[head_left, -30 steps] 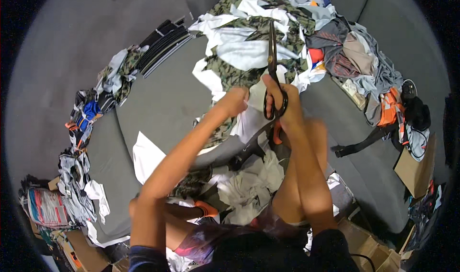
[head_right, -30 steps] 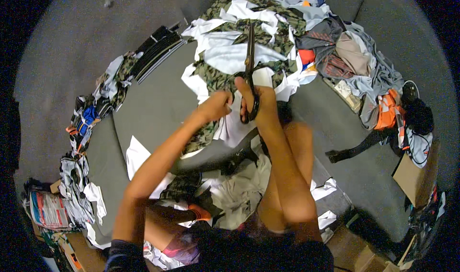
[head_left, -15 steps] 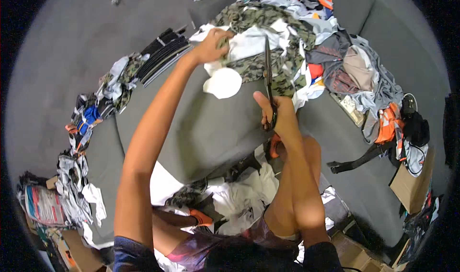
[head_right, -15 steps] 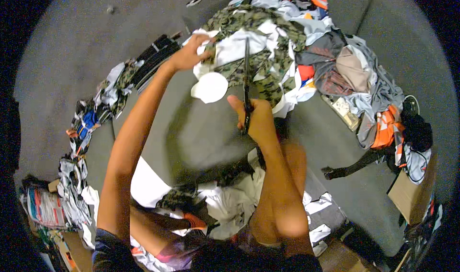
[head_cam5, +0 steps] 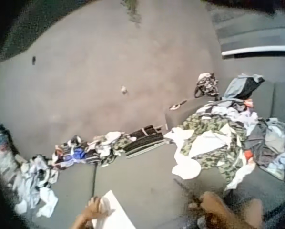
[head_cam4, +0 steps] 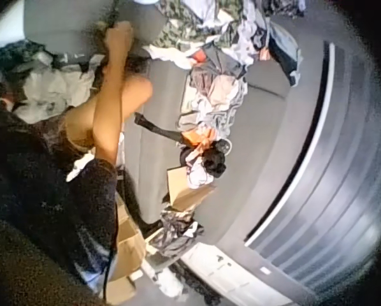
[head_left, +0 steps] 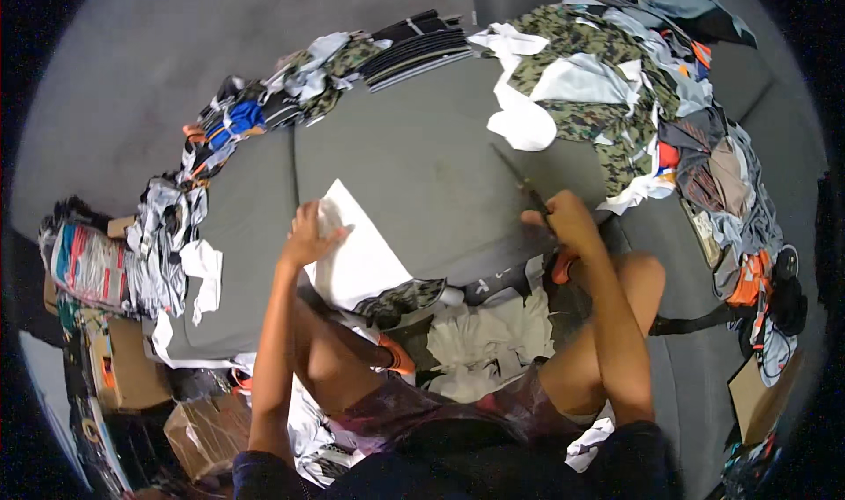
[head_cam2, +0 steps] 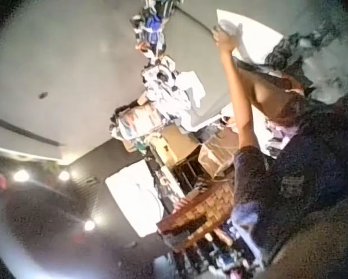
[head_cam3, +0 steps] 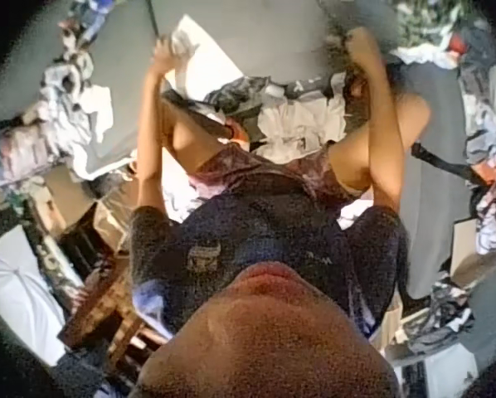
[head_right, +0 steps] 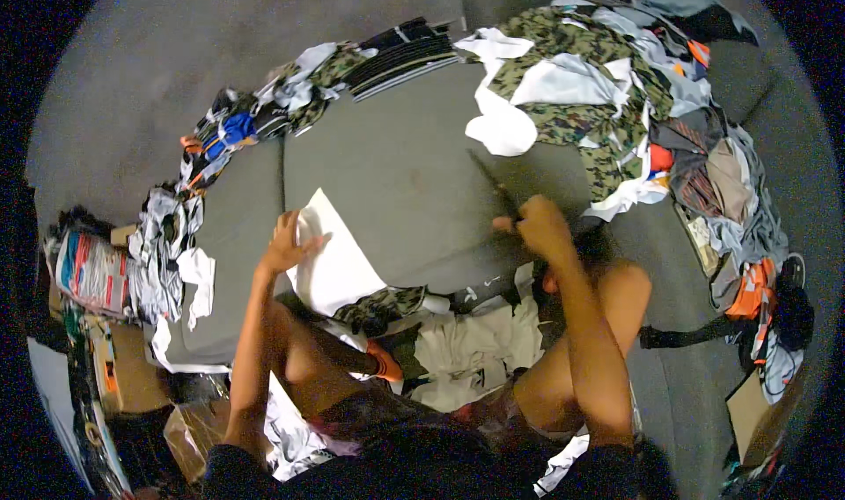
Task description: Cutting camouflage patterned fabric with scissors.
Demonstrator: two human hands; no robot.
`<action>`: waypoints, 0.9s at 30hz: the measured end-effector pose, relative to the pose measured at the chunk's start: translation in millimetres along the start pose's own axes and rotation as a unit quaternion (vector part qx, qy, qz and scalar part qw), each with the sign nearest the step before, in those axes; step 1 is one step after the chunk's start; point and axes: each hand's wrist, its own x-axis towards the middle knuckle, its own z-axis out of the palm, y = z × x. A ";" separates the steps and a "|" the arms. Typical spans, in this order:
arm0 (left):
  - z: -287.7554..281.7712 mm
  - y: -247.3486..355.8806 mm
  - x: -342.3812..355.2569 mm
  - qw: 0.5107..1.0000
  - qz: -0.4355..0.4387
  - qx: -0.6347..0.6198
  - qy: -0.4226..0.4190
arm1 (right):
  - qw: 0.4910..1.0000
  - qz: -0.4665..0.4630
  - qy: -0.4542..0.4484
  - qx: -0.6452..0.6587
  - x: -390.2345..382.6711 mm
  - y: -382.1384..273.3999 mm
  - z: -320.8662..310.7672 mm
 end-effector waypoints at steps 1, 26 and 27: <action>7.2 -14.6 -4.1 0.997 -0.044 0.051 -0.033 | 0.999 0.001 0.052 -0.006 4.0 3.1 -0.5; -141.1 93.0 -51.4 0.853 0.302 -0.379 0.192 | 0.886 -0.324 -0.234 0.237 -12.0 -198.7 63.7; -152.1 103.7 -55.7 0.853 0.305 -0.370 0.204 | 0.870 -0.350 -0.251 0.240 -21.9 -215.1 69.8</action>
